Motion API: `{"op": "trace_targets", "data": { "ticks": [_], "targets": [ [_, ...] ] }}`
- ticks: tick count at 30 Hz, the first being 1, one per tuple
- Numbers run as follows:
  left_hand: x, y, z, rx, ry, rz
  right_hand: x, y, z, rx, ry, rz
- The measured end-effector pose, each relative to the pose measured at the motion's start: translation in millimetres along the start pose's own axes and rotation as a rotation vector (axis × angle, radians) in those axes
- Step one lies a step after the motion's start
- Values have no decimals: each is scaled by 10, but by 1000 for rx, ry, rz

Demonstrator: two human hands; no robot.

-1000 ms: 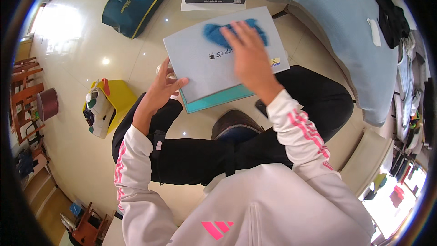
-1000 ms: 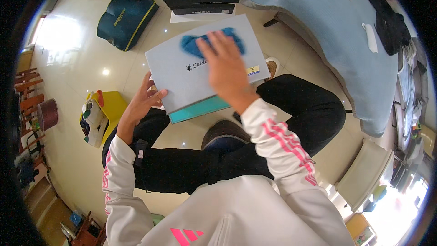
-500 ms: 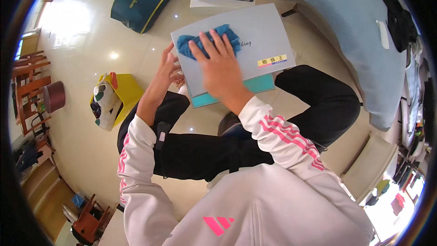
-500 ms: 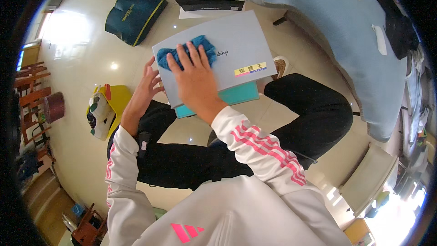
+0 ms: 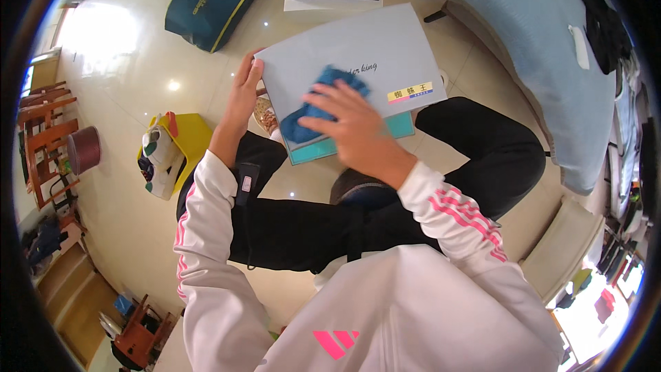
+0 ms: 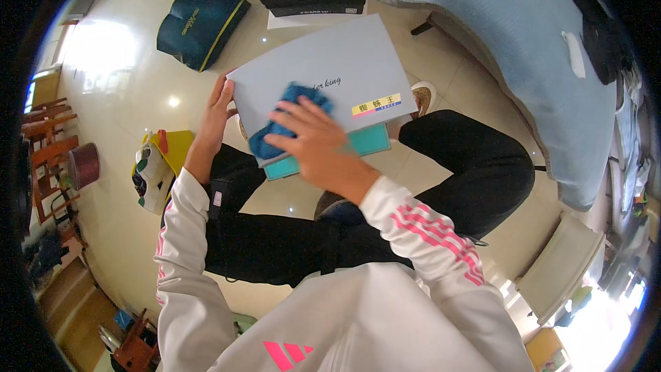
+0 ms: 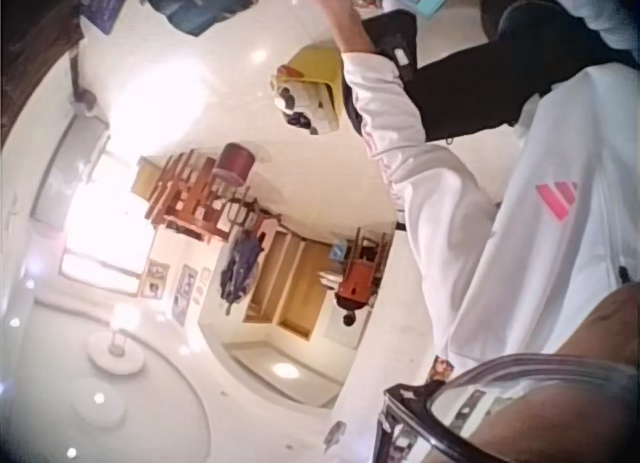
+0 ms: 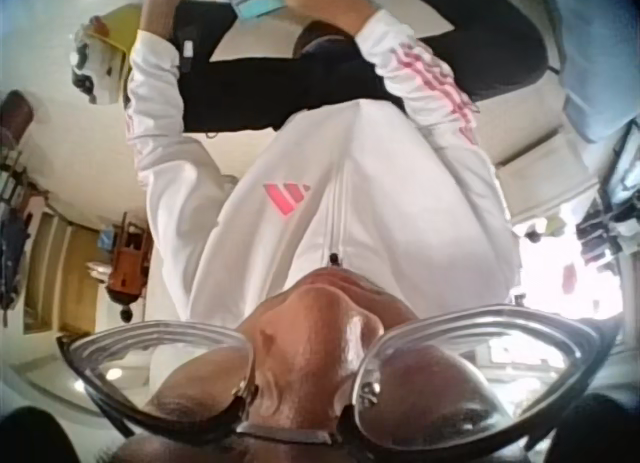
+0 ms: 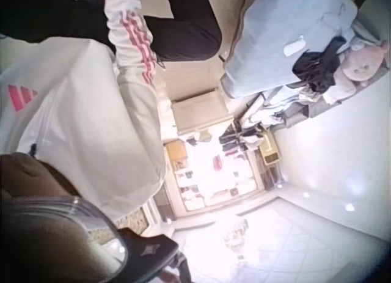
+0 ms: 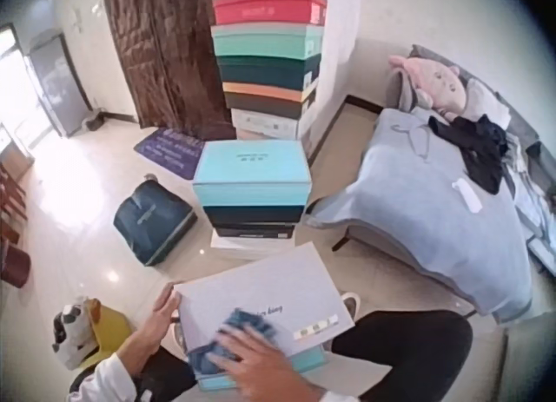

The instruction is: The user is seen cleaning the surface of shoeboxes using a blue cloth.

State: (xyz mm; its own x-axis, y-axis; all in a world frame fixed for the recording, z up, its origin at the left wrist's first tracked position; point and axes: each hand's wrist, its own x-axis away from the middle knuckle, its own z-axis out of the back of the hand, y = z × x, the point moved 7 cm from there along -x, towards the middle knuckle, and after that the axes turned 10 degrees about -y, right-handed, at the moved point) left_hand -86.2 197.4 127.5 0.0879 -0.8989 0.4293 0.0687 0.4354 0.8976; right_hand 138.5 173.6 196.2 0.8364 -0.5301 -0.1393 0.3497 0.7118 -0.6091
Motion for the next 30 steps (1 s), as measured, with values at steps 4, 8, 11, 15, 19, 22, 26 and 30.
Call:
{"op": "trace_targets", "data": {
  "ticks": [4, 8, 11, 15, 19, 22, 26, 30],
  "targets": [
    [-59, 53, 0, -96, -24, -54, 396, 486, 536, 168, 93, -255],
    [-94, 47, -20, -110, -21, -64, 516, 643, 645, 224, 355, -493],
    [-91, 8, 34, -174, -65, -83, 147, 275, 226, 237, 282, -370],
    [-141, -28, 44, -174, -88, -103, -182, -289, -243, 154, 171, -179],
    [-155, 17, 16, -257, -82, -145, -94, -420, -364, 78, 66, -33],
    [-153, 28, 48, -321, -46, -150, 189, -295, -247, -15, 13, 52],
    [-130, 90, 50, -365, -44, -157, 617, 116, 261, 91, 108, -193],
    [-163, 101, 81, -362, -55, -150, 822, 644, 733, 198, 263, -374]
  ]
}}
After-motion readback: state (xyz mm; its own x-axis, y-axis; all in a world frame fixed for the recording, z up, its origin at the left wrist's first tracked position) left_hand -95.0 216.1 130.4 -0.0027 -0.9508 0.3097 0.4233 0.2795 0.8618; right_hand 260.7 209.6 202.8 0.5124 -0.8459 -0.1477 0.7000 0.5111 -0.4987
